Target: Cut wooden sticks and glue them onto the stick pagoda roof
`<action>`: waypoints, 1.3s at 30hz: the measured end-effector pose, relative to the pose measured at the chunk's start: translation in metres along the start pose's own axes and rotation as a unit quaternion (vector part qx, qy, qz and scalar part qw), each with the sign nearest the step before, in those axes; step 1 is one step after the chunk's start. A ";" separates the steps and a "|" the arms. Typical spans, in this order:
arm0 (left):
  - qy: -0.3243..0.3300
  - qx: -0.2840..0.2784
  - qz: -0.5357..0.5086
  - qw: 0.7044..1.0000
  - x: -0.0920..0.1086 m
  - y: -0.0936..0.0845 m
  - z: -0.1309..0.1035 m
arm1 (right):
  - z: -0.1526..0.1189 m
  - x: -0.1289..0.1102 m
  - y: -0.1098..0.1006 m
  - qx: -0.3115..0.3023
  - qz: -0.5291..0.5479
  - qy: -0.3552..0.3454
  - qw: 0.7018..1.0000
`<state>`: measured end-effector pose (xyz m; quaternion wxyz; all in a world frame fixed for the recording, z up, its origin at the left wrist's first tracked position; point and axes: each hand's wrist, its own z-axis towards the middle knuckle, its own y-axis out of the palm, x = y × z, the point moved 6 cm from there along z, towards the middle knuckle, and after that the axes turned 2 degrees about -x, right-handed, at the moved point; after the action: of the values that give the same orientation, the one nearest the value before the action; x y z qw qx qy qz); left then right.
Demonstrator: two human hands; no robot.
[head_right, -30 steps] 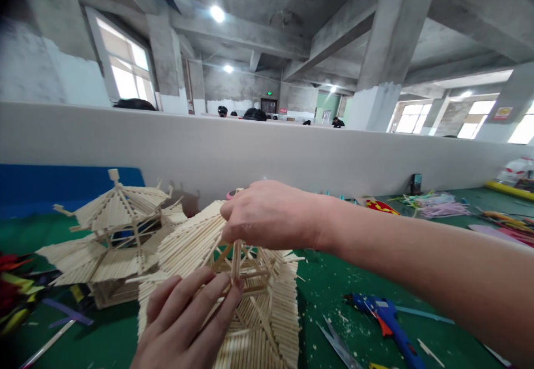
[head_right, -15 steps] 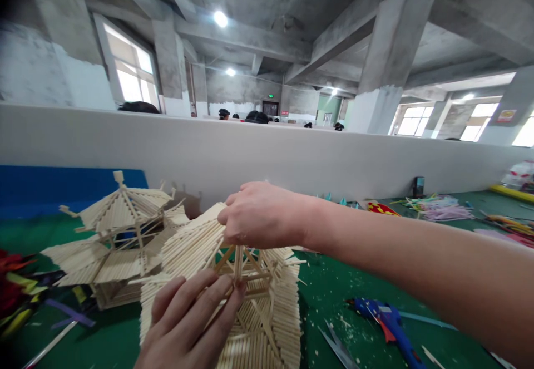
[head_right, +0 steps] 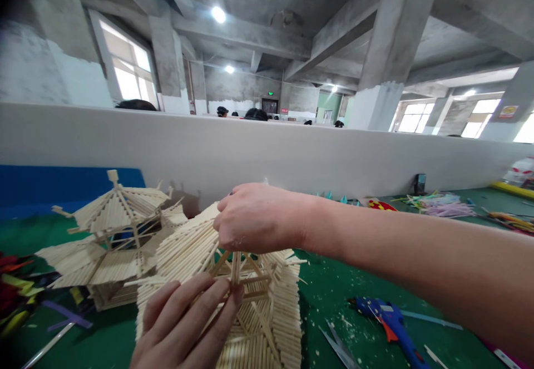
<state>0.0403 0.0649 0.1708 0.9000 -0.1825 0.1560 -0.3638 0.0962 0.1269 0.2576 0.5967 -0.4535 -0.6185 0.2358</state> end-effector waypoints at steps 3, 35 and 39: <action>-0.002 0.053 0.010 0.999 0.000 -0.002 0.000 | -0.001 0.001 0.001 0.003 0.002 0.005 1.000; -0.043 0.033 -0.003 0.999 -0.004 -0.003 -0.003 | -0.041 0.033 0.032 0.194 0.272 0.283 0.899; -0.040 0.008 0.001 0.999 -0.003 -0.006 -0.002 | -0.043 0.030 0.032 0.196 0.272 0.284 0.898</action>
<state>0.0336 0.0628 0.1723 0.9074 -0.1899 0.1170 -0.3562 0.1494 0.1569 0.2549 0.7363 -0.5258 -0.2163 0.3669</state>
